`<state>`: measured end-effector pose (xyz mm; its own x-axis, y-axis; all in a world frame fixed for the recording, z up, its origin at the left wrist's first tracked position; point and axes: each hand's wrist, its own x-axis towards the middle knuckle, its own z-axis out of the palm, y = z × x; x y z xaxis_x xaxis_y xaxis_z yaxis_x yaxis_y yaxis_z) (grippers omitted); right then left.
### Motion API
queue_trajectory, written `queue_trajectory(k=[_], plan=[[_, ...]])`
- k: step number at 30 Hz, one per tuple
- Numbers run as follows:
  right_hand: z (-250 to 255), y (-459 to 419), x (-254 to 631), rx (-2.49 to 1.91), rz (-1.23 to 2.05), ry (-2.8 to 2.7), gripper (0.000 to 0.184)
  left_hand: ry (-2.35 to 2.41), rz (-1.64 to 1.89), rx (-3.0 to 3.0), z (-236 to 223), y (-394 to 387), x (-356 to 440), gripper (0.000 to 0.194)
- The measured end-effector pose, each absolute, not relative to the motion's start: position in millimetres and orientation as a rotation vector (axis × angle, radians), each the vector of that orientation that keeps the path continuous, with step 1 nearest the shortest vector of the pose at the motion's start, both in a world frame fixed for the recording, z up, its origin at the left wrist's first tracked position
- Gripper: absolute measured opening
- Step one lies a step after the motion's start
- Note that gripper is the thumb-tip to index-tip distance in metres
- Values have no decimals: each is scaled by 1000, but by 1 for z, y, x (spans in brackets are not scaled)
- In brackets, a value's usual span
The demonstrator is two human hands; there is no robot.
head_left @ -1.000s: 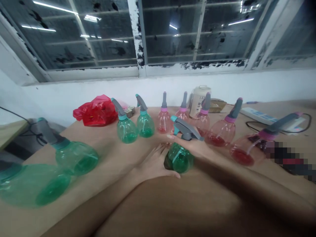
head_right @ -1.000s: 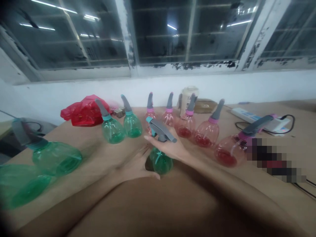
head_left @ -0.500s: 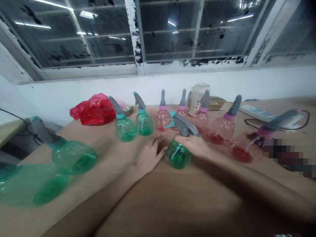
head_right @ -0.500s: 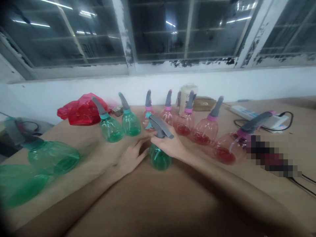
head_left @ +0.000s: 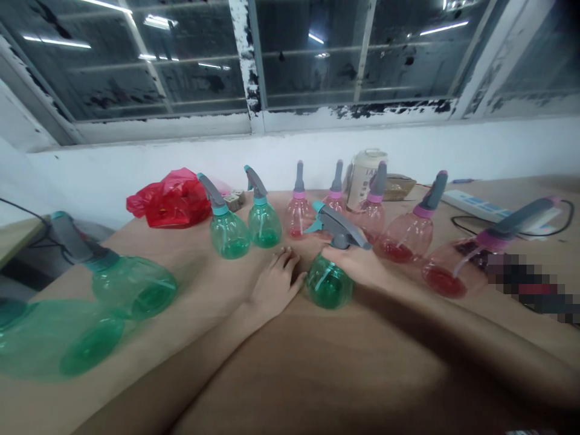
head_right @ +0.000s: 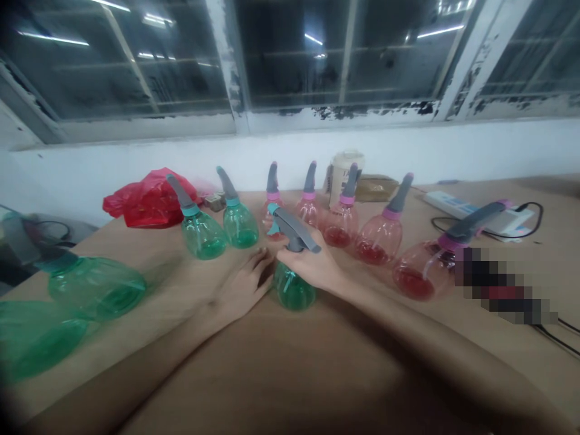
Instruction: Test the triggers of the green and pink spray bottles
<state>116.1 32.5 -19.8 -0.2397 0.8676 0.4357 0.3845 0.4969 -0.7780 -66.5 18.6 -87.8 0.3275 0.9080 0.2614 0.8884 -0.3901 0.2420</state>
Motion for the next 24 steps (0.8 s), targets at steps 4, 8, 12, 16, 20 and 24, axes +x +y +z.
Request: queue_trajectory(k=[4, 8, 12, 16, 20, 24], plan=[[-23, 35, 117, -1030, 786, -1756, 6, 1729, 480, 2565, -85, 17, -64, 45], [-24, 36, 118, -1050, 778, -1770, 8, 1752, 434, 2605, -84, 16, -60, 43], [-21, 37, 118, -1006, 740, -1782, 2, 1716, 410, 2629, -81, 17, -56, 42], [-19, 38, 117, -912, 742, -1751, 21, 1665, 424, 2653, -79, 18, -54, 40], [-20, 35, 117, -912, 739, -1694, 26, 1621, 456, 2665, -81, 19, -54, 40], [-19, 30, 118, -931, 745, -1708, 26, 1630, 508, 2646, -85, 20, -54, 38]])
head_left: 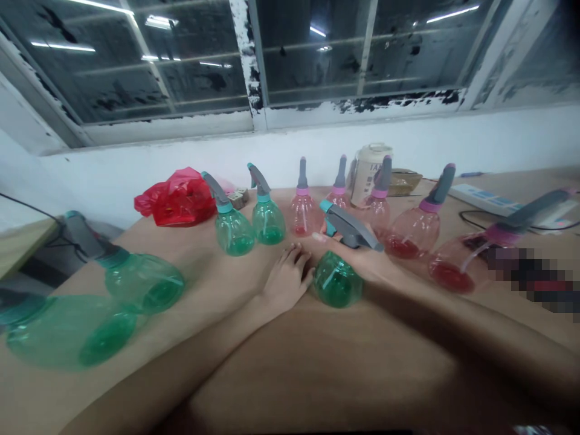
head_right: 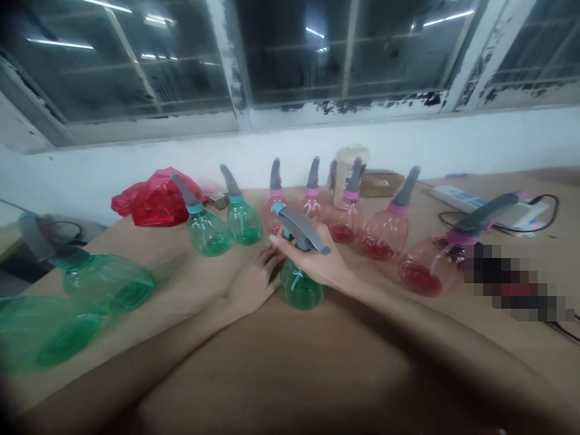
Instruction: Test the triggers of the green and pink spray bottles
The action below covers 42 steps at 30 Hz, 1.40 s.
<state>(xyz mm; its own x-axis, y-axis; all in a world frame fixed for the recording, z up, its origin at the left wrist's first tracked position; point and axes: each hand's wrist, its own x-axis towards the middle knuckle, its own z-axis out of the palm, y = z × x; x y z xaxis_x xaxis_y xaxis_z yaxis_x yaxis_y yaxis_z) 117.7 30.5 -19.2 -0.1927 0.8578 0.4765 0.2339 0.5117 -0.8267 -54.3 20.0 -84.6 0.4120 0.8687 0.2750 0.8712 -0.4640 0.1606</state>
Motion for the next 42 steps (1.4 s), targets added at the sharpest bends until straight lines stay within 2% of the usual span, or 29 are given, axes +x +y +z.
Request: queue_trajectory(k=[10, 15, 22, 27, 32, 37, 42], plan=[[-19, 27, 118, -868, 752, -1729, 23, -1562, -473, -2691, -89, 22, -59, 40], [-21, 26, 117, -948, 729, -1703, 13, -1568, -426, -2686, -91, 24, -59, 41], [-21, 26, 117, -952, 777, -1705, 12, -1572, -400, -2687, -89, 21, -61, 41], [-17, 23, 118, -954, 802, -1724, 18, -1560, -411, -2681, -88, 17, -65, 39], [-14, 25, 117, -913, 834, -1713, 6, -1560, -410, -2662, -86, 12, -69, 41], [-15, 29, 116, -785, 903, -1749, 19, -1563, -394, -2659, -81, 8, -69, 41], [-20, 30, 120, -850, 862, -1699, 26, -1558, -412, -2657, -81, 9, -68, 39]])
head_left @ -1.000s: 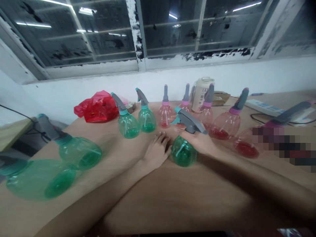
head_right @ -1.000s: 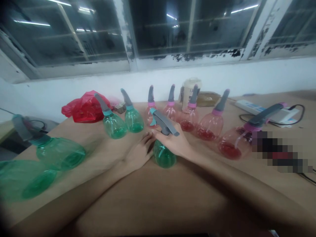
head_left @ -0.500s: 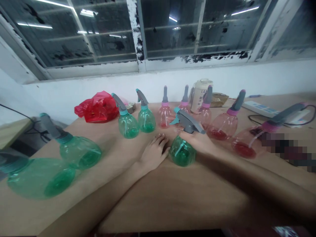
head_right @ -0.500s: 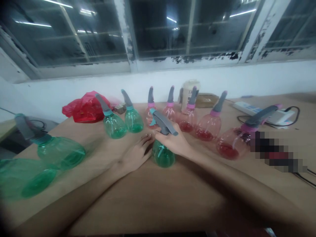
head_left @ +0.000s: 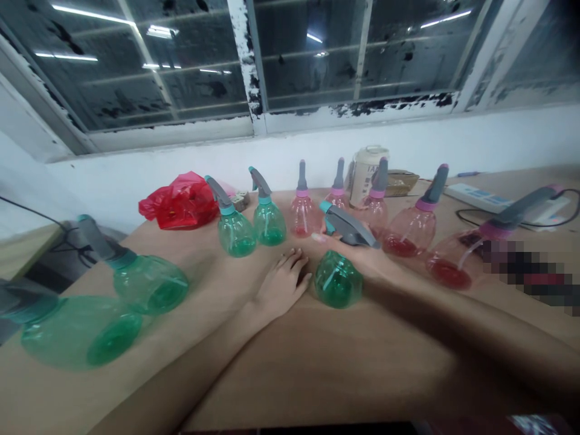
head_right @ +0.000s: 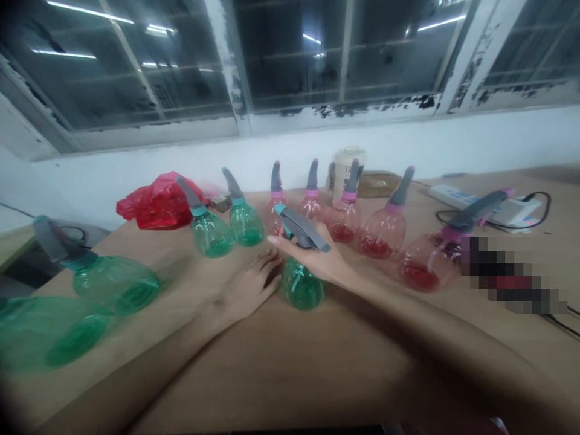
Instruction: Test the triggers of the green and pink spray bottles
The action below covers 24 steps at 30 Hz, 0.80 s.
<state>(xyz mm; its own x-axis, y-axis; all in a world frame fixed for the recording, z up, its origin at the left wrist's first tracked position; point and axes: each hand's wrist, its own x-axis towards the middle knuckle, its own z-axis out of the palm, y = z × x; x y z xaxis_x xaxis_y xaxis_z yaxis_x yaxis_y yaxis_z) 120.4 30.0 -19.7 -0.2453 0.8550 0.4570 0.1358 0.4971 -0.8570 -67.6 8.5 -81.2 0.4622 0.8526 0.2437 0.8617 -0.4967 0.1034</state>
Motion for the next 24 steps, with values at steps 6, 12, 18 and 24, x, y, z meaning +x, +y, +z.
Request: queue_trajectory(k=[6, 12, 18, 24], plan=[[-18, 25, 120, -767, 940, -1723, 23, -1563, -416, -2653, -81, 9, -68, 39], [-21, 23, 117, -690, 993, -1694, 28, -1545, -399, -2679, -78, 8, -68, 40], [-23, 25, 119, -725, 940, -1712, 30, -1539, -418, -2674, -81, 10, -69, 39], [-21, 25, 118, -674, 976, -1692, 32, -1529, -425, -2689, -82, 11, -69, 40]])
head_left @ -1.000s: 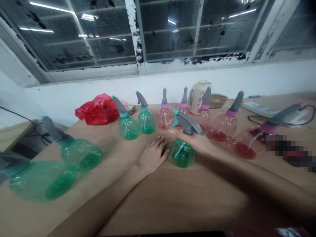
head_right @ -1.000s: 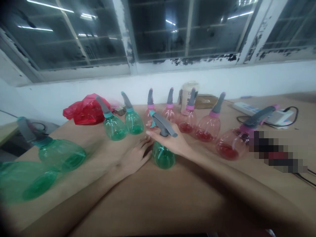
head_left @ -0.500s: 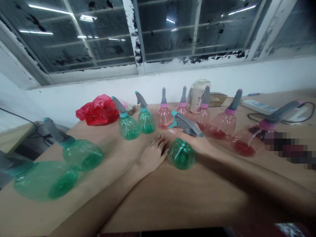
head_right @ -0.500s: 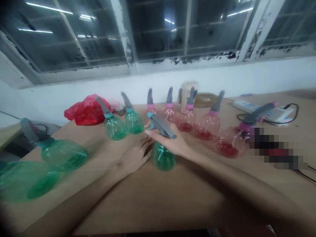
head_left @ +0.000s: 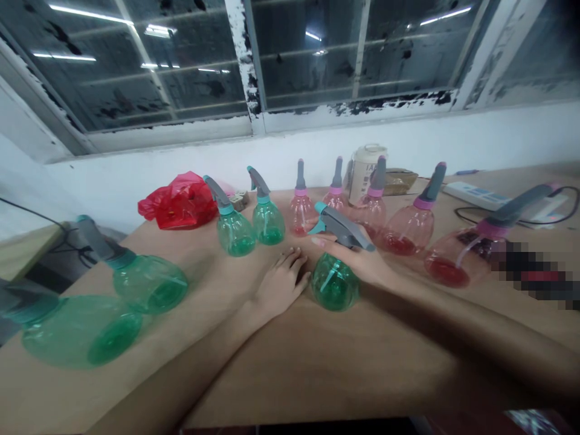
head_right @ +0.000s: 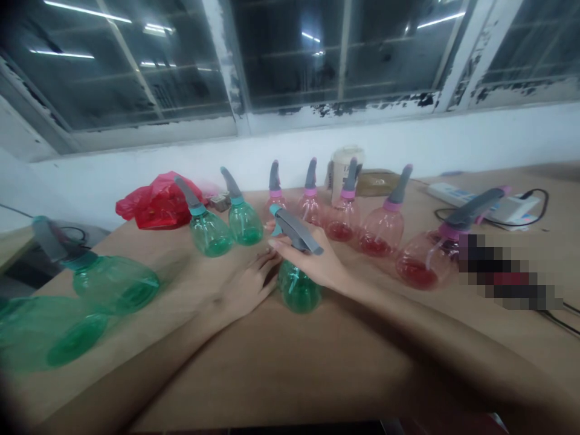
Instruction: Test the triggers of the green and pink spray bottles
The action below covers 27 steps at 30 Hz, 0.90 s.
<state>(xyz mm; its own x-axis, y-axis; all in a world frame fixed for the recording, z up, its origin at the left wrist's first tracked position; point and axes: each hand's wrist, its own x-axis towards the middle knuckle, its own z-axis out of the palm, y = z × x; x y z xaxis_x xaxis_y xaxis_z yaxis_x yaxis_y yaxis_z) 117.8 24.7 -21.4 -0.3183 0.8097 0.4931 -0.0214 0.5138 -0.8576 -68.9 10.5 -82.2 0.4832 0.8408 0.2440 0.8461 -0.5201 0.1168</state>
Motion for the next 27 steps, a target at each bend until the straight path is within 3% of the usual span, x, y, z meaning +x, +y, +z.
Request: queue_trajectory(k=[14, 24, 27], plan=[[-19, 24, 117, -716, 994, -1696, 29, -1532, -434, -2692, -81, 10, -68, 39], [-18, 23, 119, -889, 736, -1725, 28, -1541, -422, -2686, -82, 10, -68, 39], [-18, 24, 118, -809, 786, -1717, 19, -1543, -418, -2679, -82, 10, -68, 40]])
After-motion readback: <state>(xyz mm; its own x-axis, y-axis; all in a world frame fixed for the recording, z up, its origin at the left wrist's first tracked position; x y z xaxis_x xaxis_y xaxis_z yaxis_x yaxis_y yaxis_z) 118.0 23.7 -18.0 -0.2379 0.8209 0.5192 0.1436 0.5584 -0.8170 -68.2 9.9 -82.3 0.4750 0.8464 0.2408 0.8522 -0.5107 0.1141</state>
